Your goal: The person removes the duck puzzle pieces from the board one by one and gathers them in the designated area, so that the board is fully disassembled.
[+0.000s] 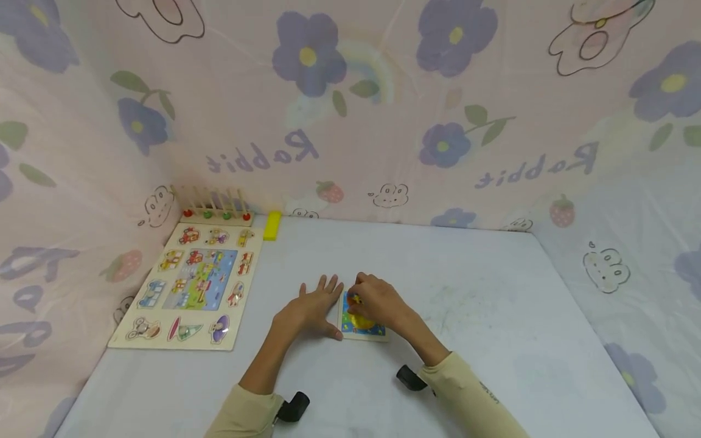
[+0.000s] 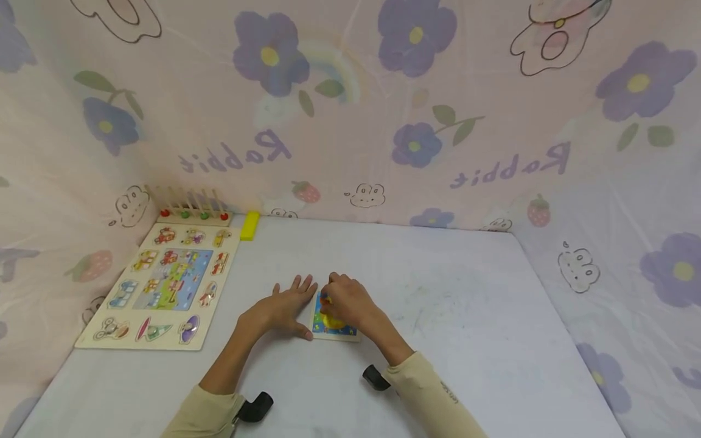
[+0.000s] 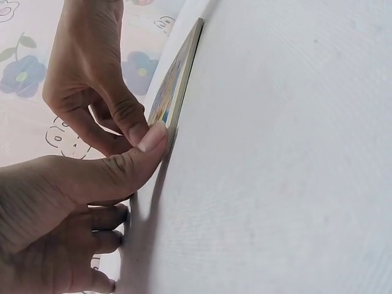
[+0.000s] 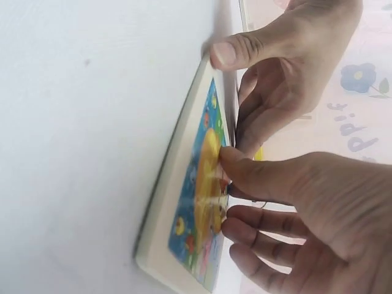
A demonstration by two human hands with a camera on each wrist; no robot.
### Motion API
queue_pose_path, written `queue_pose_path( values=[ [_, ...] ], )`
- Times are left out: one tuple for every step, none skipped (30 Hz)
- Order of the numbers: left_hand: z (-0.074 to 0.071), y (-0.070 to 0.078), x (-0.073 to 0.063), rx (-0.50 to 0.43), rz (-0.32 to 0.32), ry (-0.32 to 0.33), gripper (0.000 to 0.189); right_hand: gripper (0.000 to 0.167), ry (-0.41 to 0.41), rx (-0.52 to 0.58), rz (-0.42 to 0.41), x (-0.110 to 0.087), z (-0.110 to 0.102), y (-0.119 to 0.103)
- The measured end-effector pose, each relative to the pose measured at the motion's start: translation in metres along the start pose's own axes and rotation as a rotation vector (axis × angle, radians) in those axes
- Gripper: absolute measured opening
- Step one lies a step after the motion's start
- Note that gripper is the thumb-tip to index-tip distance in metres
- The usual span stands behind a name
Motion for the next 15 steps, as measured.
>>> queue_pose_path(
  values=[
    [0.0005,0.0002,0.0008,0.001,0.000,0.002,0.110,0.023,0.002,0.004,0.009,0.0000,-0.0004,-0.0005],
    [0.0007,0.0004,0.0016,0.004,0.000,0.002,0.110,0.023,0.003,0.008,0.017,0.0002,-0.0004,-0.0006],
    [0.0008,0.0009,0.0022,0.006,0.000,0.003,0.110,0.022,0.002,0.016,0.021,0.0007,-0.0003,-0.0008],
    [0.0009,0.0012,0.0025,0.009,-0.002,0.001,0.110,0.021,-0.002,0.028,0.025,0.0013,-0.0001,-0.0011],
    [0.0008,0.0016,0.0026,0.012,-0.005,-0.001,0.110,0.020,-0.006,0.040,0.026,0.0019,0.0003,-0.0013],
    [0.0009,0.0020,0.0028,0.014,-0.009,-0.003,0.111,0.020,-0.011,0.050,0.025,0.0027,0.0004,-0.0017],
    [0.0010,0.0024,0.0029,0.018,-0.014,-0.004,0.111,0.019,-0.011,0.059,0.021,0.0034,0.0004,-0.0022],
    [0.0007,0.0031,0.0026,0.017,-0.018,-0.005,0.111,0.018,-0.011,0.067,0.016,0.0040,0.0004,-0.0026],
    [0.0004,0.0036,0.0022,0.017,-0.022,-0.004,0.111,0.017,-0.008,0.073,0.012,0.0046,0.0000,-0.0030],
    [-0.0002,0.0037,0.0017,0.015,-0.025,-0.004,0.110,0.018,-0.004,0.077,0.009,0.0058,-0.0003,-0.0035],
    [-0.0008,0.0039,0.0012,0.010,-0.027,-0.004,0.110,0.019,0.002,0.078,0.007,0.0067,-0.0006,-0.0039],
    [-0.0012,0.0040,0.0008,0.005,-0.028,-0.004,0.110,0.020,0.005,0.076,0.006,0.0070,-0.0009,-0.0042],
    [-0.0016,0.0044,0.0003,0.000,-0.028,-0.004,0.110,0.021,0.008,0.075,0.008,0.0074,-0.0008,-0.0044],
    [-0.0020,0.0048,-0.0001,-0.005,-0.029,-0.004,0.110,0.021,0.008,0.077,0.011,0.0076,-0.0004,-0.0045],
    [-0.0019,0.0051,-0.0005,-0.006,-0.030,-0.006,0.110,0.023,0.006,0.076,0.014,0.0076,0.0002,-0.0045]
  ],
)
Point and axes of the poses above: each hand's wrist, its own x-axis towards the middle knuckle, its own z-axis out of the palm, y = z × x, the point moved 3 cm from there along x, towards the middle knuckle, and after that the axes turned 5 degrees about -x, right-handed, at the moved point
